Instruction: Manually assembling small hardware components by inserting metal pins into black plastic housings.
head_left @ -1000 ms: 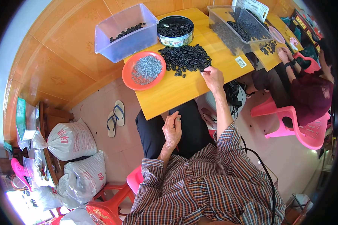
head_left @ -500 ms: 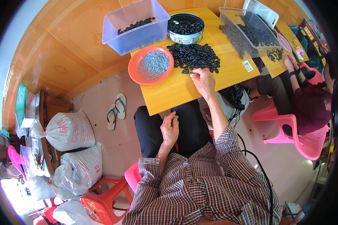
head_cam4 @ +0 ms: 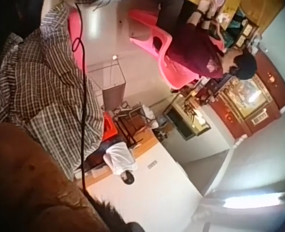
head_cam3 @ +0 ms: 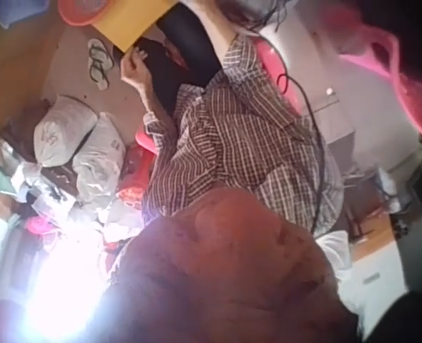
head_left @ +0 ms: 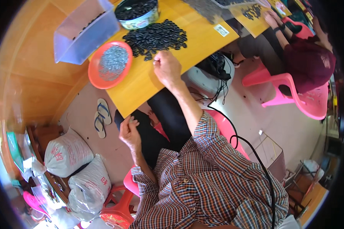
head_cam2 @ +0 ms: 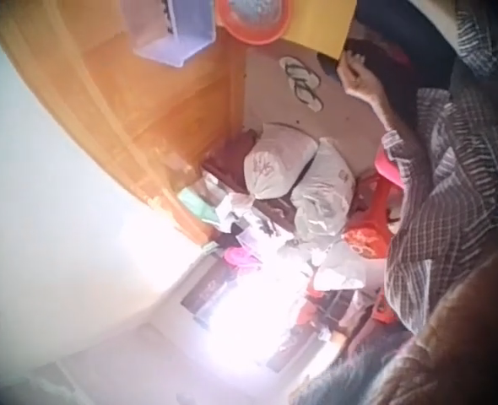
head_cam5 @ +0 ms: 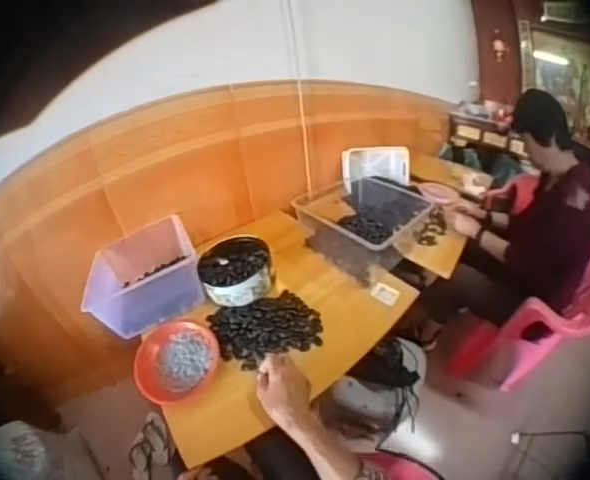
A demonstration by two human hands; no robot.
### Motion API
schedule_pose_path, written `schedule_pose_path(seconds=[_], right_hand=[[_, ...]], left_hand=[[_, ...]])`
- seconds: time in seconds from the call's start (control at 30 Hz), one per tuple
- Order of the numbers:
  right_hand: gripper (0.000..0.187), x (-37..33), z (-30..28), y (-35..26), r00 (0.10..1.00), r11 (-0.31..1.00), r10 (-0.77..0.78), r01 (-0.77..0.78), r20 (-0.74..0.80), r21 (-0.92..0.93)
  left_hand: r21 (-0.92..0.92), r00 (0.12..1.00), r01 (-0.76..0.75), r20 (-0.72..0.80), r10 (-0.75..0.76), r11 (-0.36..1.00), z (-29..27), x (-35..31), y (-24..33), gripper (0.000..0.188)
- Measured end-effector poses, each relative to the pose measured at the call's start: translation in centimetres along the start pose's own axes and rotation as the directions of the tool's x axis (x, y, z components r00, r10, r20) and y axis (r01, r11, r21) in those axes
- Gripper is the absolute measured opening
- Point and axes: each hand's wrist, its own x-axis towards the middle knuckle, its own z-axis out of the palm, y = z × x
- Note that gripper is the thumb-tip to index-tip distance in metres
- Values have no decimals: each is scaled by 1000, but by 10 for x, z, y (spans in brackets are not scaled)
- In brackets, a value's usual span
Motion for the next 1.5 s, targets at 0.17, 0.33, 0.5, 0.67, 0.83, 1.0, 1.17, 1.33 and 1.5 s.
schedule_pose_path(seconds=[0.17,0.33,0.5,0.67,0.83,1.0,1.17,1.33,1.5], right_hand=[[11,-3,-9,-1,998,998,57,-57,7,-10],[13,-3,-5,-3,996,993,84,-82,-19,81],[9,5,-10,22,999,992,51,-51,4,114],[7,10,-6,25,980,903,113,-169,162,394],[12,16,-14,4,886,692,336,-461,319,555],[21,27,-17,-6,842,618,362,-538,400,574],[21,39,-10,1,817,647,379,-570,435,506],[19,38,-25,5,846,638,282,-518,453,570],[17,16,-49,4,797,517,274,-594,539,616]], left_hand=[[395,992,-115,2,124,911,3,-1,31,20],[768,892,-428,274,361,475,3,1,34,25],[668,722,-668,688,69,328,63,-35,-36,40],[761,910,-383,409,71,523,83,-38,-197,32],[784,948,-226,313,-53,579,105,-51,-205,31],[770,953,-120,265,-143,627,112,-54,-189,31],[737,955,-63,241,-174,673,157,-46,-157,31],[703,960,7,194,-201,711,173,-33,-140,32],[677,957,41,186,-224,735,159,-30,-115,32]])
